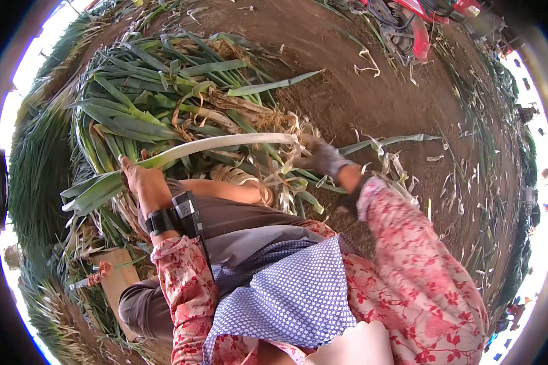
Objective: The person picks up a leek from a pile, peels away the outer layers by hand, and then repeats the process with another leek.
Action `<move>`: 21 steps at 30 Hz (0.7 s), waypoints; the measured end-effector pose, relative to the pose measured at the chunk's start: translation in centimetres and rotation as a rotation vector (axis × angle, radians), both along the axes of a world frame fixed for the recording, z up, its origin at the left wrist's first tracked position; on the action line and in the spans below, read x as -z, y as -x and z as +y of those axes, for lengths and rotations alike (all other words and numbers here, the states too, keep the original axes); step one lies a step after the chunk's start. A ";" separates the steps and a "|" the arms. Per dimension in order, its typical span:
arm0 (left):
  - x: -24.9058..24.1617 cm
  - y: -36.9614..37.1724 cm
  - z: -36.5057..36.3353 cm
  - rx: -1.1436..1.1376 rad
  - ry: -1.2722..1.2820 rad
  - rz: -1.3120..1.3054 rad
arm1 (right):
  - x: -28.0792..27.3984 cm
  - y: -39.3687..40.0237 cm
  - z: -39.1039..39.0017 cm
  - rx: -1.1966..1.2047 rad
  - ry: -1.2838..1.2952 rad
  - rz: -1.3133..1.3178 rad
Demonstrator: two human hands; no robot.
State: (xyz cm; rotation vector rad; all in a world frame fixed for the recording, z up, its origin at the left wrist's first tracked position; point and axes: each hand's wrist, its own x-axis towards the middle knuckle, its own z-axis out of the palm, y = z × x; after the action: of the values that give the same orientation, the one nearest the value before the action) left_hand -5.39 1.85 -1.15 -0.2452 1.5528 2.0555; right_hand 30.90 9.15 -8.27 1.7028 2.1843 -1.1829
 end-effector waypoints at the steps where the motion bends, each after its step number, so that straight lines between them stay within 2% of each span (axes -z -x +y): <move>1: 1.1 0.6 -0.1 0.014 -0.015 0.030 | 1.9 0.8 0.2 -0.078 -0.011 0.155; 2: 1.4 0.8 -0.1 -0.016 -0.031 0.026 | 5.3 1.4 0.3 -0.158 -0.015 0.312; 4: 0.6 0.6 -0.1 -0.110 -0.122 -0.050 | 7.2 1.5 -0.2 -0.293 -0.110 0.205; 5: -0.1 0.6 -0.1 -0.176 -0.200 -0.119 | 6.8 -0.2 -0.5 -0.348 -0.206 -0.061; 6: 0.8 1.4 0.1 -0.179 -0.133 -0.107 | 5.9 -2.1 -1.0 -0.403 -0.308 -0.327; 7: 2.0 0.5 0.1 -0.077 -0.154 -0.003 | 6.5 -4.7 -1.6 -0.220 -0.186 -0.281; 8: 3.3 0.9 1.3 -0.112 -0.147 -0.025 | 7.0 -7.3 -2.2 -0.028 -0.086 -0.234; 9: 3.6 0.9 1.9 -0.113 -0.267 -0.048 | 8.3 -9.8 -2.2 -0.144 -0.064 -0.440; 11: 1.6 0.4 2.7 -0.188 -0.234 -0.159 | 4.6 -10.4 -3.2 0.088 0.180 -0.576; 13: 0.9 -0.1 2.5 -0.185 -0.211 -0.137 | 6.1 -13.4 -2.7 -0.216 0.161 -0.778; 14: 0.5 -0.3 2.5 -0.176 -0.204 -0.127 | 4.4 -12.1 -1.7 -0.413 0.303 -0.915; 16: 0.5 -0.3 2.5 -0.125 -0.183 -0.154 | 3.9 -10.7 -0.7 -0.248 -0.283 -0.639; 17: 0.7 -0.3 2.3 -0.106 -0.170 -0.168 | 0.6 -7.3 0.3 -0.233 -0.256 -0.255; 18: 1.3 -0.1 2.2 -0.055 -0.191 -0.141 | -1.0 -3.9 0.6 -0.152 -0.327 -0.151; 20: 0.8 -0.7 1.9 -0.040 -0.198 -0.132 | -6.1 3.0 -0.4 -0.008 0.097 0.365; 21: 0.6 -1.1 2.0 -0.029 -0.204 -0.127 | -4.8 5.0 -1.0 -0.143 -0.010 0.427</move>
State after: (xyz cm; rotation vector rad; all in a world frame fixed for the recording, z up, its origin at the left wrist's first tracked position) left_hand -4.27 3.81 -1.71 -0.3155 1.2609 2.1581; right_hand 25.91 8.17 -3.43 1.3645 2.4952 -1.6172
